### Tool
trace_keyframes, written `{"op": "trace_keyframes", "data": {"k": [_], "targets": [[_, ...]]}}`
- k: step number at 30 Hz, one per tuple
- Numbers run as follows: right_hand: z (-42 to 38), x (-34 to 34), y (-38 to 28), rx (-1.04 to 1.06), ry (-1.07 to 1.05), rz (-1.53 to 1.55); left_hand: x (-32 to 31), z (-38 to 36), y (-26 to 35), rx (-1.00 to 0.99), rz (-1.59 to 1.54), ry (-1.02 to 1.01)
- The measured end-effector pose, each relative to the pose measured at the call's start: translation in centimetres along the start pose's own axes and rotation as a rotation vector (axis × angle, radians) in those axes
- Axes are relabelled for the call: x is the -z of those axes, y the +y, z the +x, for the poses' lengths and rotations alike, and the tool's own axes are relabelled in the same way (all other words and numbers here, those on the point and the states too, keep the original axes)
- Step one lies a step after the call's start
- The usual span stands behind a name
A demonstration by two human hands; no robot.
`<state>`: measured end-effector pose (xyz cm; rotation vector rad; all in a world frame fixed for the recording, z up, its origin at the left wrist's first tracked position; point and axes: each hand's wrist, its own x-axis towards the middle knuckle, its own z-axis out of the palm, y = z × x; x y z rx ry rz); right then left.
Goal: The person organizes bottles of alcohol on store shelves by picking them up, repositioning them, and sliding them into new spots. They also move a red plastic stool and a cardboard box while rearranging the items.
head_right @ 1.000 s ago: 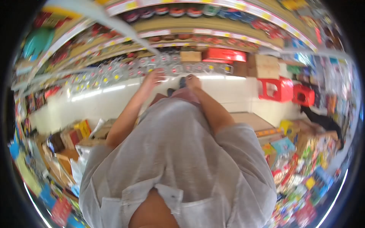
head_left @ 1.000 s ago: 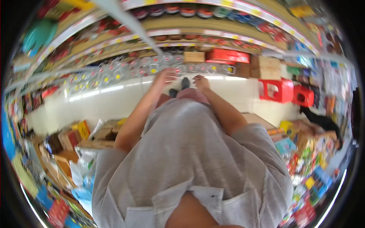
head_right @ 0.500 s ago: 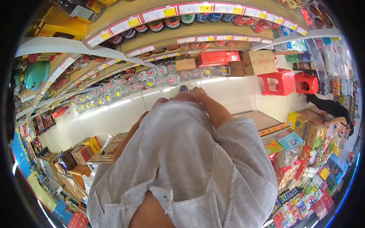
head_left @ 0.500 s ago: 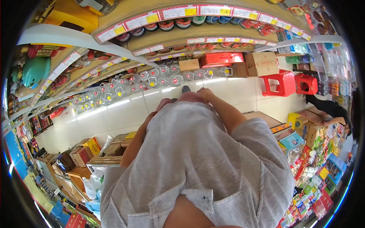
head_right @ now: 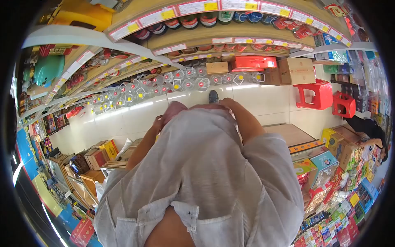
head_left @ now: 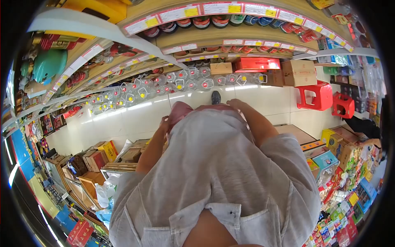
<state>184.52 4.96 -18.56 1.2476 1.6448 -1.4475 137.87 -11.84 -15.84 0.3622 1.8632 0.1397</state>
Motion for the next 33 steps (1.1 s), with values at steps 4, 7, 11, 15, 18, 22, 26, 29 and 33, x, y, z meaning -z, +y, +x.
{"op": "trace_keyframes", "data": {"k": [4,7,11,15,18,22,26,29,33], "targets": [[1.6,-2.3,-2.9,-0.041,0.017,0.222,0.9,8.8,-2.6,-0.278,0.552,-0.127],[3.1,-5.2,-6.2,0.015,0.021,0.169,2.6,-2.7,6.9,-0.313,0.933,-0.208],[4.5,-10.4,-11.2,0.05,0.073,0.07,6.8,0.6,2.8,-0.165,0.652,-0.199],[6.7,-15.5,-13.5,-0.043,0.213,0.032,10.2,4.6,-3.2,-0.307,0.727,-0.263],[6.1,-18.2,-16.4,-0.219,0.291,0.132,12.6,3.6,-5.3,-0.552,0.928,-0.365],[0.1,-17.4,-24.4,-0.422,0.495,0.219,12.8,4.8,-7.7,-0.452,0.865,-0.311],[-0.2,-17.1,-25.2,-0.354,0.652,0.315,13.1,7.9,-10.0,-0.349,0.49,-0.27],[-0.2,-15.9,-25.2,-0.302,0.701,0.285,13.8,10.9,-12.9,-0.436,0.409,-0.234],[-1.1,-14.2,-28.5,-0.323,0.702,0.266,14.4,11.5,-15.1,-0.492,0.304,-0.21]]}}
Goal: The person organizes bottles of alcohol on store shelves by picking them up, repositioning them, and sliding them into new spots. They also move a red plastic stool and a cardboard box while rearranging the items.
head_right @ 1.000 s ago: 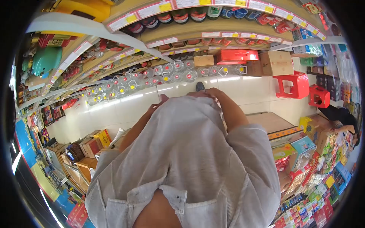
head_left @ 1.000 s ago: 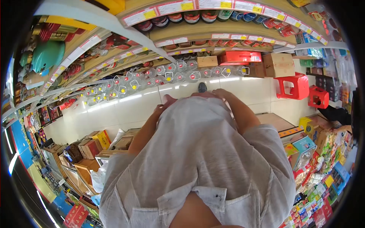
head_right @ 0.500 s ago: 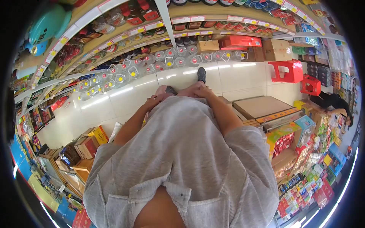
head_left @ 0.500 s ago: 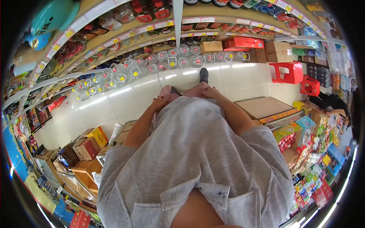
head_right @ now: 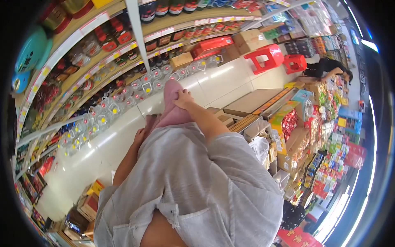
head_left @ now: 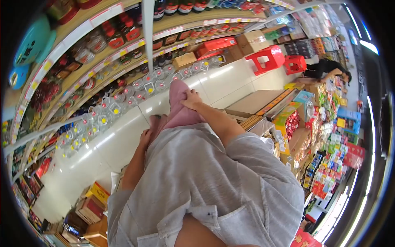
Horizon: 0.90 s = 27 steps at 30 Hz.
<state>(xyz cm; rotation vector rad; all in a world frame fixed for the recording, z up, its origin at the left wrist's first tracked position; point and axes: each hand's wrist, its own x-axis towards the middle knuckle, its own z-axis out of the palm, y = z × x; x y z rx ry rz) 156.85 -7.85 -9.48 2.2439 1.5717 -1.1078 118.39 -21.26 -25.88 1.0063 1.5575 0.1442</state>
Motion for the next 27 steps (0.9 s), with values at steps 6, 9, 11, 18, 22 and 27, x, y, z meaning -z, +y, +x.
{"op": "trace_keyframes", "data": {"k": [6,9,11,18,22,27], "targets": [[-0.1,-0.3,-2.5,0.058,-0.193,-0.172,1.3,-2.1,1.7,0.123,-0.039,0.004],[-1.2,-3.2,-2.0,0.074,-0.277,-0.205,2.2,-1.6,0.8,0.105,-0.08,-0.036],[-1.6,-3.9,-2.1,0.049,-0.321,-0.171,2.7,-1.4,0.5,0.091,-0.092,-0.044],[2.1,-6.4,0.5,0.17,-0.341,-0.131,2.0,2.3,-7.1,0.04,0.151,0.086],[-1.2,-5.7,0.2,0.066,-0.206,-0.052,3.6,-3.9,0.4,0.161,-0.008,0.16],[-1.0,-6.7,1.1,0.109,0.08,-0.041,2.6,-3.6,-2.3,0.204,0.006,0.161]]}}
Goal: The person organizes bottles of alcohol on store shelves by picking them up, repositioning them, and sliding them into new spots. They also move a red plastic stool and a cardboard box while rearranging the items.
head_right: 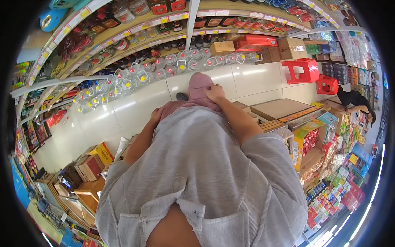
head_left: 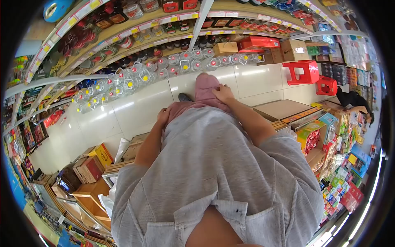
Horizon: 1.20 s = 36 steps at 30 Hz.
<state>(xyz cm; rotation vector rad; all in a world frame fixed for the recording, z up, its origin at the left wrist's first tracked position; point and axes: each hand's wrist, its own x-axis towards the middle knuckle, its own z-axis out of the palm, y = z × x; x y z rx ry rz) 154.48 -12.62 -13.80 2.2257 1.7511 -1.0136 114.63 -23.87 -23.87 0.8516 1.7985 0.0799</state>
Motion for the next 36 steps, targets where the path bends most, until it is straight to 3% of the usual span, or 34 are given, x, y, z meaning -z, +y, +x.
{"op": "trace_keyframes", "data": {"k": [8,11,15,22,26,36], "targets": [[-2.7,7.2,-4.3,0.29,0.489,0.217,-0.7,-1.8,0.7,0.033,0.018,-0.058],[-2.2,10.2,-5.8,0.271,0.532,0.145,-1.1,-2.1,0.8,0.031,0.022,-0.03],[-1.4,10.9,-5.9,0.305,0.44,0.149,-1.4,-2.6,0.8,0.038,0.029,-0.019],[0.9,7.2,-6.7,0.294,0.492,-0.089,-1.3,-3.5,1.7,0.117,-0.032,0.022],[2.1,7.8,-6.1,0.264,0.37,0.017,-1.5,-3.2,0.2,0.118,-0.044,0.02],[3.3,7.4,-5.3,0.217,0.46,0.029,-1.4,-1.2,1.1,0.07,0.09,0.017]]}}
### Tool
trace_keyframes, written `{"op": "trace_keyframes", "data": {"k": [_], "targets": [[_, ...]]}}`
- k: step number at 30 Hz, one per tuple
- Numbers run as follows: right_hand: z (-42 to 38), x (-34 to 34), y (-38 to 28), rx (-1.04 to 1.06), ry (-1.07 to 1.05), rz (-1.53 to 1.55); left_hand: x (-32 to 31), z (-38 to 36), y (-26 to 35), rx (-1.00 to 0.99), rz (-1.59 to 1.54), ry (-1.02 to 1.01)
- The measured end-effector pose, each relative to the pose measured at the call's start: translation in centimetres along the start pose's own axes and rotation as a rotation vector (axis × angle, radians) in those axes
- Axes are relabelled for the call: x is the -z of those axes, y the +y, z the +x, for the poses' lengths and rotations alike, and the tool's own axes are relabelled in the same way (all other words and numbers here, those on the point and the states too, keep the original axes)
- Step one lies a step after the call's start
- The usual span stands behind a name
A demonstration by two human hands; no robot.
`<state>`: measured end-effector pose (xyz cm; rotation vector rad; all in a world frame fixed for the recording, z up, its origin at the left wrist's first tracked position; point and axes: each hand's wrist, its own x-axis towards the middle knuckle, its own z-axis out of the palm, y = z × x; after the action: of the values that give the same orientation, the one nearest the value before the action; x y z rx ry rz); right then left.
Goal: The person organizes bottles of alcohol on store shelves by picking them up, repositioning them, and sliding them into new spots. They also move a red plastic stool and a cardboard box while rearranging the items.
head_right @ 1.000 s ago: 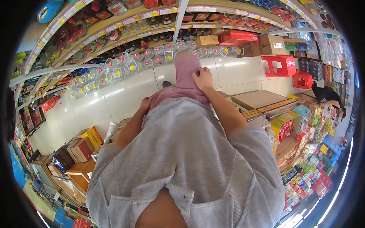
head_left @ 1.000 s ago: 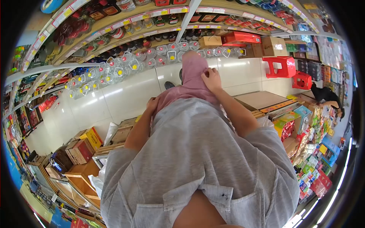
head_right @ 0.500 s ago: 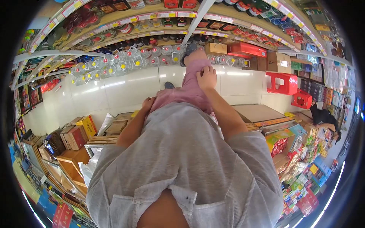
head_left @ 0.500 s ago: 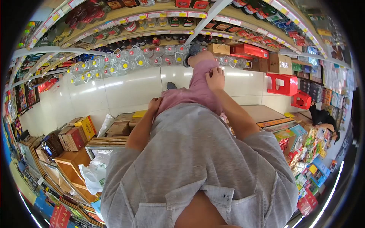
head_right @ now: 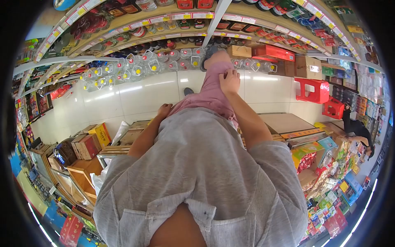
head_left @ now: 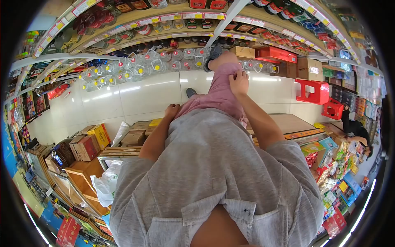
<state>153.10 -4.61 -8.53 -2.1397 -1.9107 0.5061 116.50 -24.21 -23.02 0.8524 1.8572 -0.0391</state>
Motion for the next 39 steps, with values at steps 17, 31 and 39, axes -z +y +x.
{"op": "trace_keyframes", "data": {"k": [17,31,39], "targets": [[-0.1,0.6,1.3,-0.047,0.026,-0.003,-0.2,-0.3,2.1,-0.009,-0.157,0.013],[-0.4,0.0,0.6,-0.054,-0.027,0.046,-0.6,0.2,1.1,-0.008,-0.16,0.026],[-1.0,0.0,1.0,-0.045,-0.043,0.026,-1.1,-1.2,1.3,-0.025,-0.183,0.036]]}}
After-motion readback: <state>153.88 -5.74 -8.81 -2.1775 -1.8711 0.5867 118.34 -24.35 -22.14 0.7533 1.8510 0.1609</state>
